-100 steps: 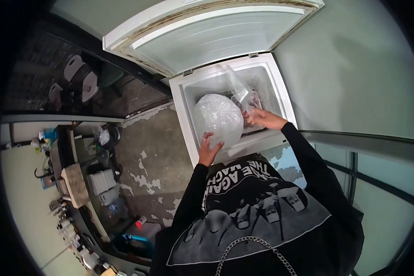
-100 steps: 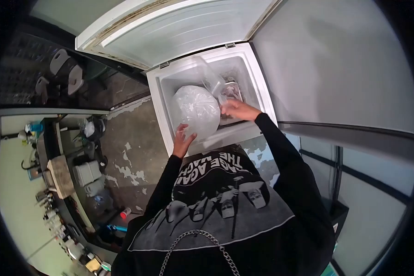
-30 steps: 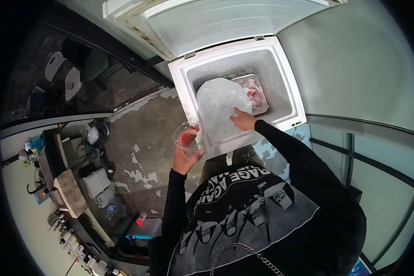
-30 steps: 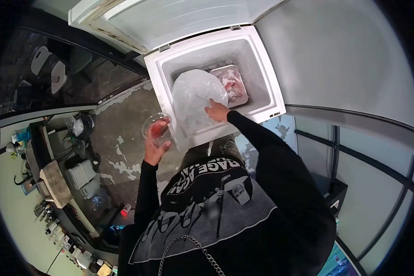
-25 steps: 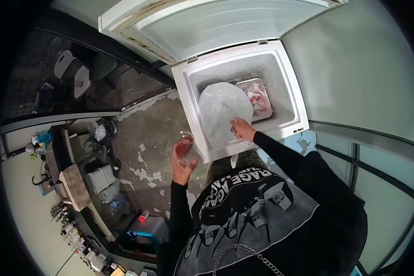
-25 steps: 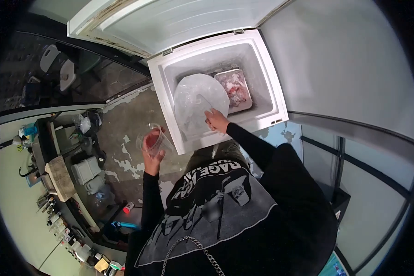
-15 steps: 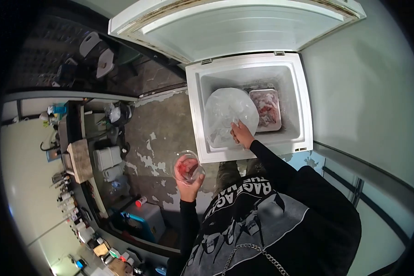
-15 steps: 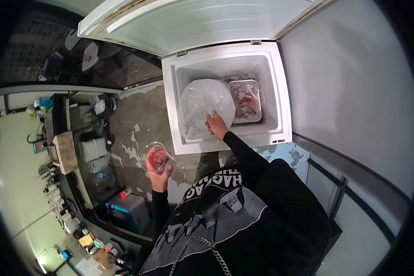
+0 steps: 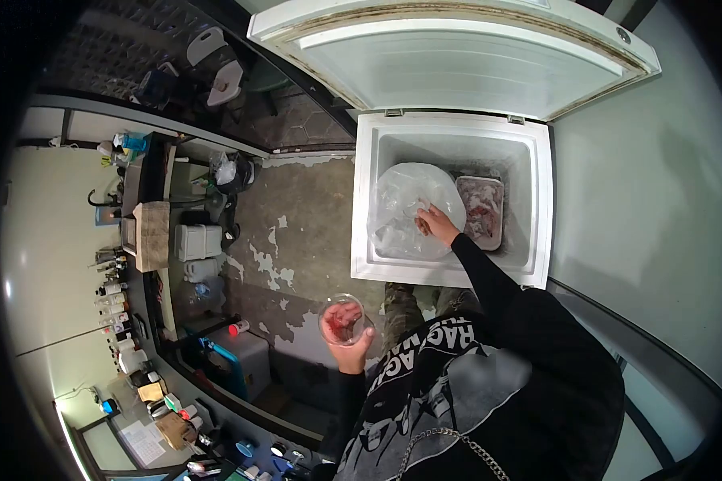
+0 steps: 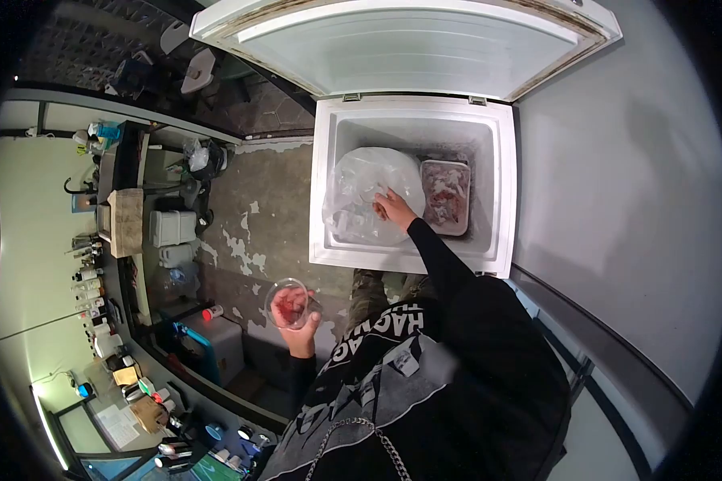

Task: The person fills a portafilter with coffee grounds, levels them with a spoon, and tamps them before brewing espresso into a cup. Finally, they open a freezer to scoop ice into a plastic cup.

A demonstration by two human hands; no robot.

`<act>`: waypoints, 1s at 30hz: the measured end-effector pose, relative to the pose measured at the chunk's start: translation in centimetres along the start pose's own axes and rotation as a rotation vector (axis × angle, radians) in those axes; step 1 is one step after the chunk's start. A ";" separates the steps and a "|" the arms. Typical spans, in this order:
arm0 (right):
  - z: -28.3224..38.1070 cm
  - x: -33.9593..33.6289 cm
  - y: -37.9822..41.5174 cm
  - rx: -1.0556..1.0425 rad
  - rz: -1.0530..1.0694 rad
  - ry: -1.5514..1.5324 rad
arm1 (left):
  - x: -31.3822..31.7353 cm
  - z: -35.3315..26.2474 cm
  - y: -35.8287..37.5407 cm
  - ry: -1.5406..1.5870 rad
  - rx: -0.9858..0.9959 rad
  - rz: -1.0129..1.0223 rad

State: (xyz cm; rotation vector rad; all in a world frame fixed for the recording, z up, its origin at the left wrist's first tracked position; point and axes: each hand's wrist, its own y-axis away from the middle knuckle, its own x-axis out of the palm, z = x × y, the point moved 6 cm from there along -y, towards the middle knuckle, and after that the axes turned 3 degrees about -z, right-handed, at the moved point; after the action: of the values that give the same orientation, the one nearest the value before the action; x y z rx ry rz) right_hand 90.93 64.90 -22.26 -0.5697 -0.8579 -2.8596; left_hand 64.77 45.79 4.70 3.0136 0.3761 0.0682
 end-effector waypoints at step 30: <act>32.7 12.1 28.2 0.333 0.063 1.070 | 15.9 -1.0 -18.5 -0.401 0.626 0.709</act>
State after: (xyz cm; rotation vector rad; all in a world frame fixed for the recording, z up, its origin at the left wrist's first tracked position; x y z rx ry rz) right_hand 95.99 59.40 21.91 0.8682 -0.9714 -2.3067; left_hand 75.60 67.64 4.20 3.4410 -0.8617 -0.7076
